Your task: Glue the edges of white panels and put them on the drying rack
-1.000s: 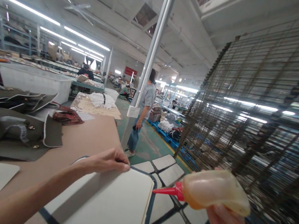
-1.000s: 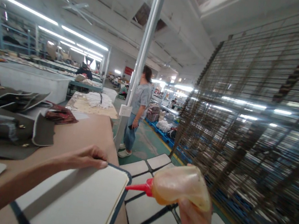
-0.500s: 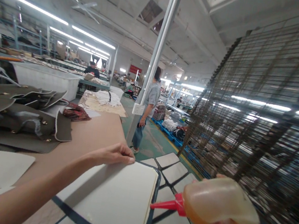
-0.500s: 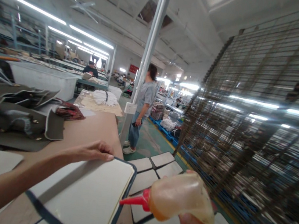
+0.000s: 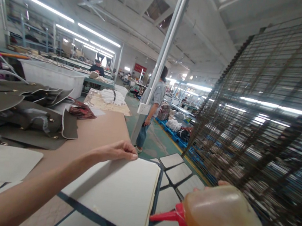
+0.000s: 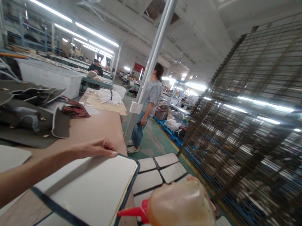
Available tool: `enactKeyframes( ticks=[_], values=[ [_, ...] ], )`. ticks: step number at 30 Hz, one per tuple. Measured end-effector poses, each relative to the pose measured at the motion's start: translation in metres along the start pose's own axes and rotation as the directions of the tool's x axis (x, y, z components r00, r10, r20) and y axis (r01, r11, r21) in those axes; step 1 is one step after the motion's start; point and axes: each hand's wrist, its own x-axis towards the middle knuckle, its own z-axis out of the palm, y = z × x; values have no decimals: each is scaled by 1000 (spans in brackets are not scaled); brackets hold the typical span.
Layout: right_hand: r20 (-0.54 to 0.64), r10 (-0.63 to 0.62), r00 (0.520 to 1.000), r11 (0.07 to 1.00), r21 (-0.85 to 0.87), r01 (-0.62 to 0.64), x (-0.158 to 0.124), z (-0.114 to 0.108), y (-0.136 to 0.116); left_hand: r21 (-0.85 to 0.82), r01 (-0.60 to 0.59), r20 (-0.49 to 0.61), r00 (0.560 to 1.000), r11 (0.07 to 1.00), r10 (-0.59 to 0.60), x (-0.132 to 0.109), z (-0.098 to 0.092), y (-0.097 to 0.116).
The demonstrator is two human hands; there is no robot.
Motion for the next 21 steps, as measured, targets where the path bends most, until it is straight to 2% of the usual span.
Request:
enactKeyframes(
  ticks=[3, 7, 12, 16, 19, 21],
  values=[
    [-33, 91, 995, 993, 77, -89, -3, 1, -3, 12, 20, -15, 1000, 1000, -19, -1, -2, 1],
    [-22, 113, 993, 985, 133, -109, -4, 3, -4, 3, 17, -36, 999, 1000, -17, -1, -4, -2],
    [-108, 75, 991, 992, 113, -63, -5, 3, 1, -37, 8, -94, 995, 999, -12, 0, -11, -11],
    [-179, 1, 984, 1000, 15, 1, -5, -5, 20, -86, 5, -152, 988, 996, -18, 2, -15, -19],
    [-207, 44, 977, 991, 135, -16, 5, -10, 39, -153, -31, -267, 964, 988, -11, 8, -13, -27],
    [-232, 3, 973, 971, 231, 52, 17, -9, 46, -233, -63, -414, 909, 970, -41, 15, -8, -36]
  ],
)
